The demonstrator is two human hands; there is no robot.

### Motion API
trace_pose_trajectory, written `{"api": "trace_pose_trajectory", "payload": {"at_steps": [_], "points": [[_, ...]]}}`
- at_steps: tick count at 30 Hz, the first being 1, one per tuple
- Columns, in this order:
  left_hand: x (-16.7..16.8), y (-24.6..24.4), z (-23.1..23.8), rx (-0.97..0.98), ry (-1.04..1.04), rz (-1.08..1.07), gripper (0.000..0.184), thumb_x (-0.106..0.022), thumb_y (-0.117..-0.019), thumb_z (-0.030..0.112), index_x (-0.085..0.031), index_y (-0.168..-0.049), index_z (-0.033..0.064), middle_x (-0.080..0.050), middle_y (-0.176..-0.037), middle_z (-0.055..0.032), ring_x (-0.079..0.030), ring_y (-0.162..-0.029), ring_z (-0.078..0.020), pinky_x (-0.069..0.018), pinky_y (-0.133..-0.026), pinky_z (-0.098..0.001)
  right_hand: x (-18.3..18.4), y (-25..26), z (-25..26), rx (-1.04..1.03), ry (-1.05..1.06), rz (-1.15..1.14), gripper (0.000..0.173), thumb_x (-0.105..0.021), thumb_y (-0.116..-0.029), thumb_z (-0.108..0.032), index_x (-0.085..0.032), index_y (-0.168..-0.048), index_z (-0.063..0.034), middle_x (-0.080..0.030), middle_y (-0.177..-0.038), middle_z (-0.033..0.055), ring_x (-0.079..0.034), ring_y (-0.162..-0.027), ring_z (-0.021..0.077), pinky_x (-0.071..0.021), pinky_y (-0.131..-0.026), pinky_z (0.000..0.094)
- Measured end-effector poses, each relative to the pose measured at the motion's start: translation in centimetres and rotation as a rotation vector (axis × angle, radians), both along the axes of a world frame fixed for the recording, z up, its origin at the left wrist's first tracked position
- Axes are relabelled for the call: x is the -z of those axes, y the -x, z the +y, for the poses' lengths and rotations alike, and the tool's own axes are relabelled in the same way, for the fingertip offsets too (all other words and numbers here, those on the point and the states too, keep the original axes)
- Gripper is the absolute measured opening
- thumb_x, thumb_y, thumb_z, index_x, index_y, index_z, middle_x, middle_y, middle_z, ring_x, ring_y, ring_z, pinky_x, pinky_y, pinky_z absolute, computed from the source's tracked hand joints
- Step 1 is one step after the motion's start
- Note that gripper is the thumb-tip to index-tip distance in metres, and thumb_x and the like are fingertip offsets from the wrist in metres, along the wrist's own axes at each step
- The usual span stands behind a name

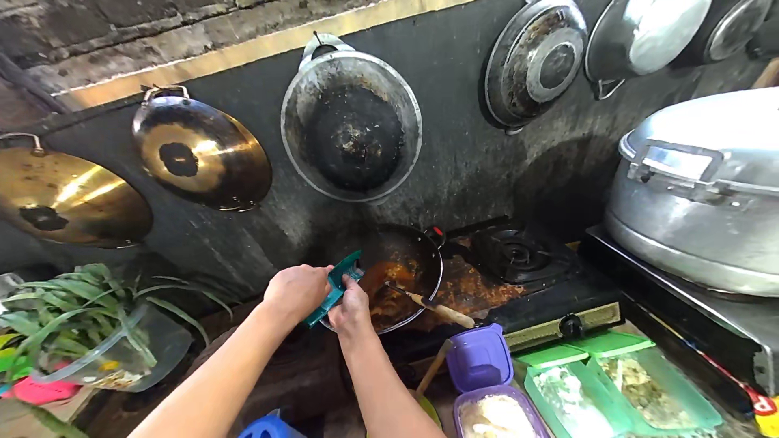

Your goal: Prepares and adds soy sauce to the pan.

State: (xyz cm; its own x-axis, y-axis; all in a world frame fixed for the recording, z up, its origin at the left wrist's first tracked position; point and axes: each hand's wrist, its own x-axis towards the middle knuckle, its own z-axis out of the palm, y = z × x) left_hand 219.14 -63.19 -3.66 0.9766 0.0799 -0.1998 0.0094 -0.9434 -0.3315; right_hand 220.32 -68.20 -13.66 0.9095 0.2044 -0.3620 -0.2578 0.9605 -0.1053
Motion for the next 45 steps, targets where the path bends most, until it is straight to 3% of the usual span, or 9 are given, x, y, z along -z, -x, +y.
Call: {"api": "trace_pose_trajectory", "payload": {"at_steps": [9, 15, 20, 26, 32, 36, 38, 42, 45], "points": [[-1.2, -0.5, -1.6, 0.053, -0.011, 0.009, 0.04, -0.04, -0.1095, 0.035, -0.072, -0.108, 0.0114, -0.073, -0.099, -0.0144, -0.071, -0.098, -0.035, -0.0563, -0.08, -0.056, -1.4, -1.4, -0.7, 0.044, -0.05, 0.083, 0.053, -0.027, -0.1116, -0.05, -0.056, -0.122, -0.0068, -0.066, -0.097, 0.0103, -0.068, -0.078, 0.018, -0.0581, -0.069, 0.0337], [-1.2, -1.5, 0.1, 0.037, -0.059, 0.058, 0.035, -0.045, -0.1068, 0.033, -0.07, -0.098, 0.0108, -0.071, -0.095, -0.0118, -0.071, -0.095, -0.0318, -0.0565, -0.077, -0.0535, -0.3, -1.1, -0.4, -0.032, 0.001, 0.094, 0.047, -0.034, -0.1111, -0.045, -0.053, -0.133, -0.009, -0.064, -0.12, 0.0134, -0.065, -0.103, 0.0249, -0.0553, -0.085, 0.0432], [-1.5, -1.7, 0.9, 0.061, -0.038, 0.086, 0.034, -0.047, -0.1056, 0.033, -0.069, -0.092, 0.0119, -0.07, -0.089, -0.01, -0.07, -0.091, -0.03, -0.0559, -0.076, -0.0532, -0.1, -0.5, 0.4, 0.042, 0.068, 0.112, 0.032, -0.042, -0.1113, -0.026, -0.056, -0.129, -0.0039, -0.063, -0.12, 0.0158, -0.064, -0.106, 0.0263, -0.0547, -0.088, 0.0436], [-1.9, -1.4, 0.3, 0.079, 0.0, 0.074, 0.032, -0.048, -0.1061, 0.033, -0.067, -0.091, 0.0126, -0.069, -0.084, -0.0087, -0.07, -0.087, -0.029, -0.0549, -0.073, -0.0531, -0.8, -1.7, 0.4, 0.114, 0.123, 0.135, 0.046, -0.034, -0.1127, -0.039, -0.058, -0.131, -0.0051, -0.065, -0.121, 0.0159, -0.066, -0.107, 0.0277, -0.056, -0.09, 0.0486], [-1.8, -1.2, -0.7, 0.11, -0.029, 0.06, 0.032, -0.048, -0.1064, 0.032, -0.068, -0.093, 0.0122, -0.069, -0.086, -0.0086, -0.07, -0.089, -0.0279, -0.0552, -0.074, -0.0512, -1.0, -1.8, -0.2, 0.11, 0.032, 0.19, 0.052, -0.029, -0.1114, -0.047, -0.058, -0.125, -0.0058, -0.066, -0.108, 0.0152, -0.067, -0.092, 0.0265, -0.057, -0.077, 0.047], [-2.0, -1.9, -0.5, 0.089, -0.065, 0.063, 0.033, -0.047, -0.1059, 0.033, -0.07, -0.093, 0.012, -0.07, -0.089, -0.0094, -0.071, -0.091, -0.029, -0.0559, -0.074, -0.0522, 0.6, -1.2, -0.1, 0.075, -0.077, 0.048, 0.05, -0.031, -0.1104, -0.051, -0.052, -0.136, -0.0127, -0.064, -0.124, 0.011, -0.065, -0.11, 0.0245, -0.0554, -0.091, 0.0451], [-2.2, -2.2, 0.0, 0.075, -0.075, 0.077, 0.034, -0.048, -0.1052, 0.034, -0.07, -0.092, 0.0125, -0.071, -0.089, -0.0092, -0.071, -0.09, -0.0293, -0.0558, -0.074, -0.0526, 1.2, 0.4, 0.0, -0.035, -0.054, 0.001, 0.052, -0.033, -0.1094, -0.053, -0.052, -0.135, -0.0116, -0.065, -0.12, 0.0103, -0.066, -0.105, 0.0236, -0.0551, -0.089, 0.0433], [-2.4, -2.1, 0.9, 0.072, -0.114, 0.12, 0.033, -0.049, -0.1048, 0.036, -0.07, -0.093, 0.0131, -0.071, -0.09, -0.0089, -0.071, -0.092, -0.0288, -0.0558, -0.075, -0.0527, 1.4, 5.6, -3.5, -0.365, 0.398, -0.324, 0.05, -0.031, -0.1139, -0.038, -0.05, -0.138, 0.0015, -0.072, -0.11, 0.017, -0.073, -0.095, 0.0248, -0.0597, -0.087, 0.0404], [-2.7, -2.2, 1.8, 0.06, -0.122, 0.142, 0.035, -0.048, -0.1051, 0.036, -0.071, -0.093, 0.0122, -0.072, -0.091, -0.01, -0.071, -0.093, -0.0306, -0.0556, -0.076, -0.0542, 1.2, 5.9, -11.1, -0.201, 1.341, -0.841, 0.031, -0.049, -0.1087, -0.023, -0.072, -0.119, -0.0047, -0.076, -0.103, 0.0026, -0.073, -0.095, 0.0109, -0.0612, -0.087, 0.0317]]}}
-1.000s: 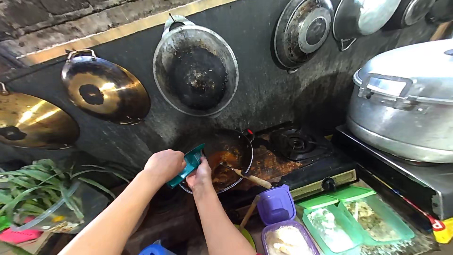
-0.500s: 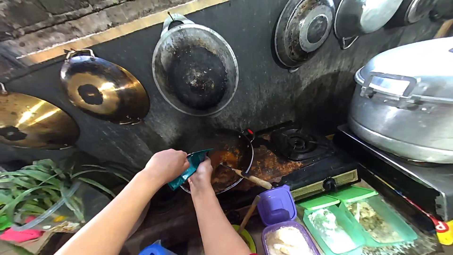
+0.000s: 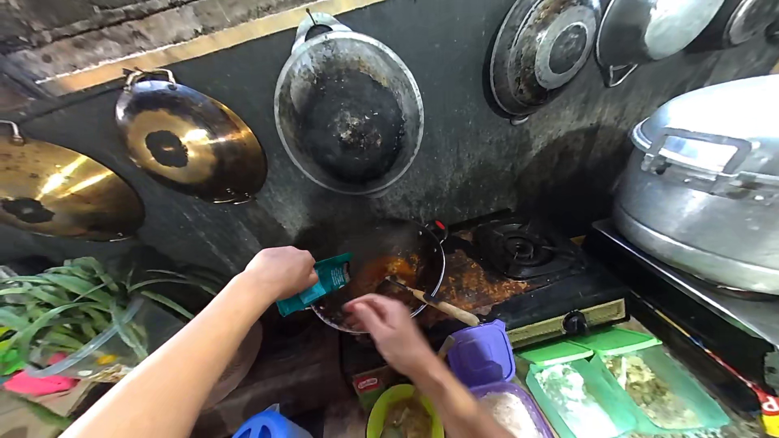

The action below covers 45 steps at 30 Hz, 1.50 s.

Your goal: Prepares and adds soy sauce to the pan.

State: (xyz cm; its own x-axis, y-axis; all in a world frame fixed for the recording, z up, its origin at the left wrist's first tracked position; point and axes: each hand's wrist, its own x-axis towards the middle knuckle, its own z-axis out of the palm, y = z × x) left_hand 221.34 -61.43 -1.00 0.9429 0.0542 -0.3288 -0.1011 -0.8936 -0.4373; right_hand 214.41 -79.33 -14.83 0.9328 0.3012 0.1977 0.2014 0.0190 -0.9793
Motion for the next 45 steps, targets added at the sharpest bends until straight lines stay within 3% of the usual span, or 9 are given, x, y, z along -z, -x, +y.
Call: {"api": "trace_pose_trajectory", "payload": {"at_steps": [1, 3, 6, 8, 12, 16, 21, 27, 45], "points": [[-0.1, -0.2, 0.2, -0.009, -0.001, 0.013, 0.036, -0.048, -0.1053, 0.036, -0.072, -0.094, 0.0116, -0.072, -0.093, -0.0108, -0.071, -0.094, -0.0314, -0.0555, -0.077, -0.0548, -0.4, -0.6, -2.9, 0.139, 0.301, -0.215, 0.025, -0.055, -0.1056, -0.027, -0.075, -0.113, -0.0128, -0.074, -0.104, -0.0008, -0.07, -0.098, 0.0109, -0.0591, -0.088, 0.0346], [-0.3, -0.8, 0.5, -0.02, 0.003, 0.046, 0.036, -0.047, -0.1057, 0.035, -0.07, -0.099, 0.0089, -0.071, -0.097, -0.0134, -0.07, -0.098, -0.0336, -0.0549, -0.08, -0.0571, -1.5, -1.8, -7.8, 0.315, 0.765, -0.405, 0.025, -0.069, -0.0973, -0.035, -0.074, -0.112, -0.0153, -0.071, -0.108, 0.0072, -0.067, -0.104, 0.0263, -0.0577, -0.087, 0.0484], [0.1, -2.1, 0.7, -0.01, 0.011, 0.071, 0.036, -0.048, -0.1054, 0.036, -0.07, -0.108, 0.0081, -0.072, -0.105, -0.015, -0.069, -0.104, -0.0353, -0.0538, -0.085, -0.0595, -2.3, -2.6, -10.3, 0.247, 1.262, -0.188, 0.052, -0.074, -0.0906, -0.046, -0.061, -0.131, -0.017, -0.067, -0.114, 0.0151, -0.069, -0.096, 0.0357, -0.0564, -0.078, 0.0538], [0.3, -3.2, 0.7, 0.015, 0.018, 0.089, 0.036, -0.048, -0.1055, 0.036, -0.071, -0.113, 0.0089, -0.071, -0.109, -0.0154, -0.068, -0.107, -0.0358, -0.0529, -0.087, -0.0613, -1.8, -3.0, -10.3, 0.127, 1.376, -0.08, 0.047, -0.065, -0.0975, -0.038, -0.052, -0.139, -0.0194, -0.07, -0.106, 0.0157, -0.071, -0.091, 0.036, -0.0562, -0.076, 0.0544], [0.6, -5.2, 0.9, 0.017, 0.021, 0.144, 0.039, -0.048, -0.106, 0.037, -0.071, -0.113, 0.0067, -0.071, -0.112, -0.0174, -0.067, -0.112, -0.037, -0.0508, -0.091, -0.0634, -0.5, -2.0, -11.4, 0.123, 1.298, -0.15, 0.031, -0.045, -0.1057, -0.025, -0.055, -0.135, -0.0207, -0.072, -0.095, 0.0109, -0.072, -0.09, 0.0321, -0.056, -0.075, 0.0517], [1.3, -6.4, 1.4, -0.003, 0.047, 0.184, 0.039, -0.049, -0.1059, 0.039, -0.071, -0.111, 0.0071, -0.071, -0.111, -0.0179, -0.067, -0.11, -0.0371, -0.0503, -0.091, -0.0635, 2.0, -0.6, -13.5, 0.373, 1.089, -0.4, 0.032, -0.052, -0.1014, -0.027, -0.064, -0.131, -0.0214, -0.071, -0.085, 0.0064, -0.07, -0.068, 0.026, -0.056, -0.058, 0.0451], [2.1, -7.2, 1.5, 0.018, 0.181, 0.244, 0.04, -0.045, -0.1085, 0.035, -0.07, -0.111, 0.0035, -0.07, -0.107, -0.0192, -0.067, -0.106, -0.0363, -0.0498, -0.091, -0.0609, 5.1, -0.6, -12.5, 0.441, 0.883, -0.493, 0.034, -0.052, -0.1001, -0.028, -0.068, -0.129, -0.0204, -0.072, -0.089, 0.0025, -0.068, -0.061, 0.0185, -0.0566, -0.053, 0.04], [2.2, -7.5, 2.9, -0.009, 0.433, 0.224, 0.036, -0.045, -0.1095, 0.029, -0.07, -0.103, 0.0035, -0.069, -0.092, -0.0155, -0.067, -0.086, -0.0296, -0.0521, -0.081, -0.054, 6.5, -1.1, -11.3, 0.428, 0.805, -0.46, 0.035, -0.053, -0.1004, -0.027, -0.068, -0.131, -0.0203, -0.072, -0.092, 0.002, -0.068, -0.064, 0.0166, -0.0573, -0.056, 0.0377], [1.9, -6.3, 4.8, 0.032, 0.416, 0.143, 0.033, -0.046, -0.1092, 0.028, -0.071, -0.102, 0.0064, -0.069, -0.091, -0.0132, -0.067, -0.089, -0.0293, -0.0522, -0.082, -0.054, 5.4, -0.3, -11.6, 0.355, 0.857, -0.402, 0.035, -0.052, -0.1002, -0.03, -0.068, -0.13, -0.0226, -0.073, -0.091, 0.0019, -0.069, -0.067, 0.0181, -0.0567, -0.057, 0.0396]]}}
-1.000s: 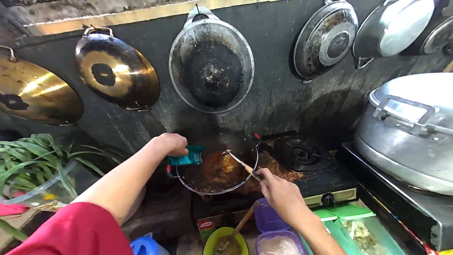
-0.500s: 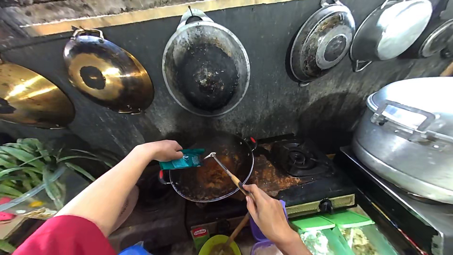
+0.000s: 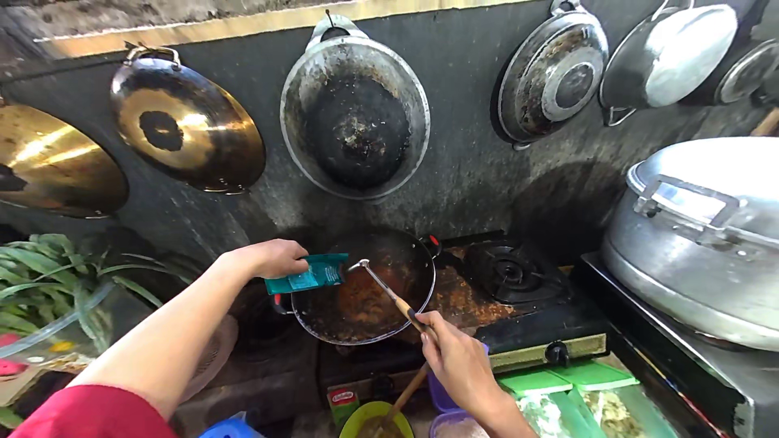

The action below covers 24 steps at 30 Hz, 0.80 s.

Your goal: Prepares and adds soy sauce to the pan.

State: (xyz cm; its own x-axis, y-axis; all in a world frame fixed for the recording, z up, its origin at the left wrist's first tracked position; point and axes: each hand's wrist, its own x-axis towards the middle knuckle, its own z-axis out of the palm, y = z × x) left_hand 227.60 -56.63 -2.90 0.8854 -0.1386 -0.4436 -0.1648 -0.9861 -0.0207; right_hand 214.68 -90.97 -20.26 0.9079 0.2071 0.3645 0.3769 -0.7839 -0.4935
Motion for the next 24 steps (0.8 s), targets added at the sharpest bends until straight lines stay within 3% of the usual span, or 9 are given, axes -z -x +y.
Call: {"api": "trace_pose_trajectory", "payload": {"at_steps": [4, 10, 13, 14, 17, 21, 24], "points": [[0.0, 1.2, 1.3, 0.026, -0.044, -0.14, 0.032, -0.046, -0.1088, 0.031, -0.071, -0.106, 0.0114, -0.071, -0.093, -0.0105, -0.069, -0.092, -0.0296, -0.0532, -0.082, -0.057, 1.0, 0.8, -1.4, 0.003, 0.056, 0.044, 0.034, -0.053, -0.0989, -0.029, -0.068, -0.129, -0.0246, -0.073, -0.091, 0.0025, -0.07, -0.068, 0.02, -0.0571, -0.058, 0.0421], [0.0, 5.8, 1.6, 0.149, -0.161, -0.45, 0.035, -0.058, -0.1012, 0.05, -0.07, -0.102, 0.0174, -0.069, -0.075, -0.0041, -0.071, -0.075, -0.0261, -0.0557, -0.066, -0.0522, 0.2, 0.1, -3.1, 0.072, 0.076, 0.053, 0.033, -0.056, -0.0981, -0.028, -0.068, -0.129, -0.0231, -0.074, -0.092, 0.0041, -0.071, -0.071, 0.0234, -0.0577, -0.061, 0.0463], [0.7, 7.6, 3.0, 0.484, -0.076, -0.897, 0.03, -0.069, -0.0952, 0.041, -0.067, -0.086, 0.0126, -0.062, -0.063, -0.0028, -0.066, -0.057, -0.0236, -0.0535, -0.05, -0.0458, -0.3, -0.7, -2.9, 0.079, 0.085, 0.013, 0.031, -0.057, -0.0963, -0.027, -0.068, -0.125, -0.0223, -0.072, -0.086, 0.0044, -0.07, -0.066, 0.0246, -0.0559, -0.056, 0.0468], [0.8, 8.0, 3.2, 0.615, -0.058, -1.051, 0.03, -0.065, -0.0958, 0.037, -0.065, -0.084, 0.0091, -0.061, -0.064, -0.0049, -0.065, -0.056, -0.0243, -0.0525, -0.05, -0.0434, -0.3, -0.9, -2.7, 0.08, 0.091, 0.001, 0.031, -0.058, -0.096, -0.028, -0.068, -0.125, -0.0222, -0.072, -0.085, 0.0044, -0.069, -0.065, 0.0247, -0.0556, -0.055, 0.0467], [0.3, 9.3, 3.5, 0.827, -0.078, -1.308, 0.022, -0.055, -0.1024, 0.021, -0.068, -0.097, 0.0043, -0.061, -0.073, -0.0101, -0.061, -0.064, -0.0278, -0.0516, -0.06, -0.0419, -0.2, -1.8, -2.4, 0.084, 0.095, -0.039, 0.031, -0.059, -0.0947, -0.029, -0.068, -0.124, -0.0211, -0.072, -0.085, 0.0052, -0.069, -0.064, 0.0255, -0.0555, -0.055, 0.0468], [1.0, 10.7, 4.5, 0.845, -0.068, -1.368, 0.026, -0.054, -0.1024, 0.011, -0.073, -0.119, 0.0187, -0.066, -0.087, -0.0057, -0.062, -0.081, -0.0243, -0.0484, -0.087, -0.0455, -0.4, -2.3, -2.8, 0.127, 0.075, -0.005, 0.032, -0.061, -0.0932, -0.026, -0.068, -0.124, -0.02, -0.074, -0.088, 0.0071, -0.071, -0.068, 0.0287, -0.0558, -0.056, 0.0501], [1.5, 11.4, 4.6, 0.847, -0.077, -1.442, 0.028, -0.052, -0.1051, 0.015, -0.07, -0.124, 0.0241, -0.067, -0.096, -0.0041, -0.06, -0.088, -0.0223, -0.0419, -0.093, -0.0432, -0.6, -2.3, -3.3, 0.138, 0.053, 0.069, 0.034, -0.062, -0.0941, -0.024, -0.067, -0.127, -0.0184, -0.074, -0.092, 0.0098, -0.072, -0.073, 0.0317, -0.0557, -0.06, 0.0533]]}}
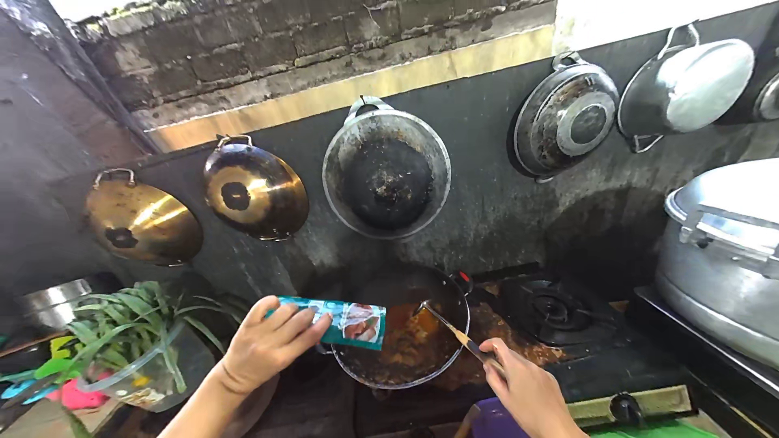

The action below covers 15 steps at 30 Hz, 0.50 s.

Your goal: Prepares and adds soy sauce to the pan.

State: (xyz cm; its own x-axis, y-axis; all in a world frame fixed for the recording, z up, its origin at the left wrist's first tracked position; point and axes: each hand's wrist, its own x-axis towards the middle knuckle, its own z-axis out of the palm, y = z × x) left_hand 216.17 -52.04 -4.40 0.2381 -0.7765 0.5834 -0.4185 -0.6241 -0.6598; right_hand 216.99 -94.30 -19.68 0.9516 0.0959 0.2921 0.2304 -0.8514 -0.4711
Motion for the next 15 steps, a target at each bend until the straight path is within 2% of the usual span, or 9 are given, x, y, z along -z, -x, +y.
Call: {"api": "trace_pose_trajectory", "payload": {"at_steps": [3, 6, 7, 9, 11, 13, 15], "points": [[0.3, 0.9, -0.5, -0.031, 0.019, -0.095, 0.027, -0.05, -0.106, 0.019, -0.067, -0.126, 0.0277, -0.064, -0.098, -0.0017, -0.058, -0.093, -0.0205, -0.0371, -0.095, -0.0405, 0.3, -0.1, -0.7, -0.012, -0.026, -0.005, 0.034, -0.063, -0.0937, -0.024, -0.067, -0.127, -0.016, -0.074, -0.09, 0.0119, -0.071, -0.071, 0.0336, -0.0544, -0.058, 0.0547], [0.7, 1.4, -1.2, -0.079, 0.177, -0.054, 0.021, -0.053, -0.1049, 0.027, -0.07, -0.117, 0.0272, -0.061, -0.086, -0.0012, -0.058, -0.085, -0.0186, -0.0388, -0.093, -0.0409, 0.5, -0.4, -1.3, -0.052, -0.065, 0.031, 0.035, -0.062, -0.0945, -0.025, -0.066, -0.127, -0.0119, -0.072, -0.082, 0.0133, -0.069, -0.068, 0.0351, -0.0527, -0.059, 0.0573], [1.1, 1.5, -1.6, -0.107, 0.311, 0.011, 0.02, -0.056, -0.1037, 0.03, -0.074, -0.111, 0.0248, -0.064, -0.082, -0.0011, -0.061, -0.081, -0.0171, -0.0429, -0.091, -0.0407, 0.4, -0.5, -1.5, -0.066, -0.074, 0.056, 0.036, -0.062, -0.0948, -0.027, -0.066, -0.127, -0.0106, -0.071, -0.079, 0.0132, -0.069, -0.067, 0.0356, -0.0522, -0.059, 0.0581], [2.2, 2.3, -2.8, -0.166, 0.703, 0.181, 0.023, -0.062, -0.0995, 0.032, -0.077, -0.102, 0.0144, -0.07, -0.084, 0.0006, -0.064, -0.08, -0.011, -0.0518, -0.084, -0.0342, -0.1, -1.1, -1.6, -0.1, -0.075, 0.097, 0.037, -0.061, -0.0956, -0.03, -0.064, -0.126, -0.0079, -0.07, -0.077, 0.0143, -0.068, -0.067, 0.0373, -0.0519, -0.06, 0.06], [3.4, 3.6, -4.2, -0.138, 1.146, 0.338, 0.024, -0.066, -0.0959, 0.026, -0.072, -0.105, 0.0057, -0.073, -0.091, 0.0015, -0.069, -0.082, -0.0052, -0.0608, -0.076, -0.0248, -1.0, -1.9, -1.3, -0.145, -0.064, 0.139, 0.038, -0.061, -0.0968, -0.031, -0.063, -0.125, -0.0061, -0.071, -0.081, 0.0175, -0.069, -0.071, 0.0411, -0.0518, -0.063, 0.0632], [4.2, 4.8, -5.1, -0.039, 1.451, 0.443, 0.019, -0.067, -0.0947, 0.015, -0.07, -0.109, 0.0021, -0.074, -0.092, -0.0015, -0.072, -0.08, -0.0092, -0.0633, -0.071, -0.0265, -1.6, -2.9, -0.8, -0.181, -0.051, 0.153, 0.037, -0.062, -0.0968, -0.03, -0.063, -0.124, -0.0056, -0.071, -0.084, 0.0195, -0.07, -0.075, 0.0435, -0.0514, -0.065, 0.0656], [5.0, 6.1, -5.5, 0.02, 1.604, 0.507, 0.019, -0.065, -0.095, 0.009, -0.069, -0.111, -0.0004, -0.075, -0.094, -0.0054, -0.074, -0.081, -0.0143, -0.0642, -0.072, -0.0294, -2.0, -3.6, -0.4, -0.213, -0.056, 0.121, 0.036, -0.062, -0.0965, -0.03, -0.063, -0.122, -0.0039, -0.071, -0.083, 0.0203, -0.069, -0.073, 0.0437, -0.0508, -0.063, 0.0658]]}}
